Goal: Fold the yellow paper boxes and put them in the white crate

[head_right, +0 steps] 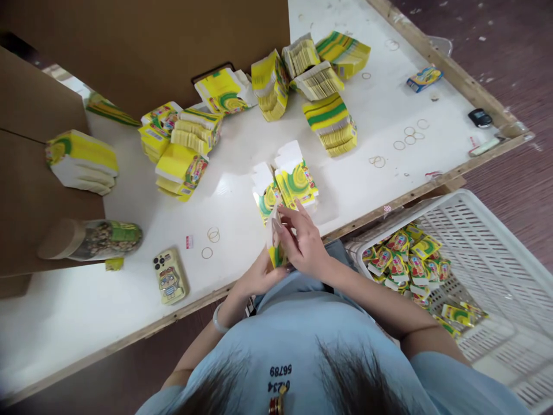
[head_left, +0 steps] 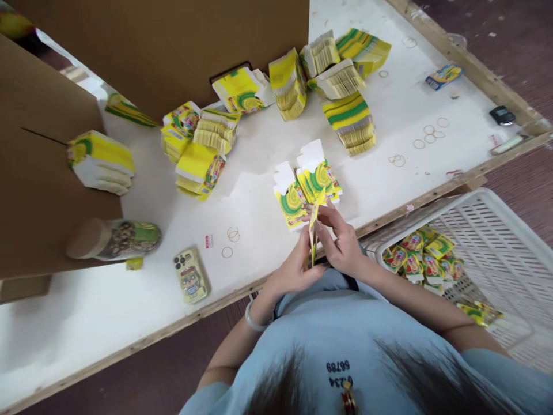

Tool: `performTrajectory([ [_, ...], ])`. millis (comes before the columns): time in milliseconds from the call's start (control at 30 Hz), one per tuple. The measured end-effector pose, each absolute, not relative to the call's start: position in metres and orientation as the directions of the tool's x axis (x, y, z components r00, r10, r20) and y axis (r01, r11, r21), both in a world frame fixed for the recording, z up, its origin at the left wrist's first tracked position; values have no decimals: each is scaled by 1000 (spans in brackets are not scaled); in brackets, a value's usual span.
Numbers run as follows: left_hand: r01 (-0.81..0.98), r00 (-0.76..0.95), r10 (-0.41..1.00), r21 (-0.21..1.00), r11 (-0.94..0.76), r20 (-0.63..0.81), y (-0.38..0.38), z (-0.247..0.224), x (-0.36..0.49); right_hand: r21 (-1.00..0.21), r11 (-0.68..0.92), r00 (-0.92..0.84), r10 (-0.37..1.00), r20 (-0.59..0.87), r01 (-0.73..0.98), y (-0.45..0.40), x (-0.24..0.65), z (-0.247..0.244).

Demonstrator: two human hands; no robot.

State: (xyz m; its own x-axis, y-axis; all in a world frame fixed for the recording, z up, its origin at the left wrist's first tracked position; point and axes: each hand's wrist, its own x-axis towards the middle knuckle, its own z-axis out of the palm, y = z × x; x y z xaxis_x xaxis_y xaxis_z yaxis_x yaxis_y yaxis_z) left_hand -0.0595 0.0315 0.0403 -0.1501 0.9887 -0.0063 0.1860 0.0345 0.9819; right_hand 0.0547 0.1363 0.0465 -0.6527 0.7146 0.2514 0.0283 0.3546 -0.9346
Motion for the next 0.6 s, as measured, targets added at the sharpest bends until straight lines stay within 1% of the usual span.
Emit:
performTrajectory([
  [100, 86, -138, 990, 996, 37, -25, 30, 38, -62, -968, 247, -667, 730, 151, 50, 137, 61, 48],
  [167, 37, -140, 987, 996, 84, -78, 29, 37, -60, -977, 203, -656, 747, 110, 67, 137, 63, 48],
  [267, -42, -188, 970, 988, 151, -156, 27, 35, -55, -985, 155, -644, 762, 74, 70, 136, 64, 46],
  [333, -102, -218, 954, 977, 187, -206, 24, 33, -50, -993, 92, -631, 775, 27, 70, 135, 64, 45],
  [433, -189, -220, 930, 948, 256, -295, 20, 31, -44, -998, 2, -562, 826, -31, 58, 131, 65, 39],
  [500, -224, -211, 912, 925, 306, -353, 16, 29, -41, -996, -56, -521, 849, -86, 73, 127, 69, 33],
  [600, -245, -219, 892, 907, 343, -396, 9, 25, -37, -984, -126, -521, 836, -174, 127, 120, 80, 22],
])
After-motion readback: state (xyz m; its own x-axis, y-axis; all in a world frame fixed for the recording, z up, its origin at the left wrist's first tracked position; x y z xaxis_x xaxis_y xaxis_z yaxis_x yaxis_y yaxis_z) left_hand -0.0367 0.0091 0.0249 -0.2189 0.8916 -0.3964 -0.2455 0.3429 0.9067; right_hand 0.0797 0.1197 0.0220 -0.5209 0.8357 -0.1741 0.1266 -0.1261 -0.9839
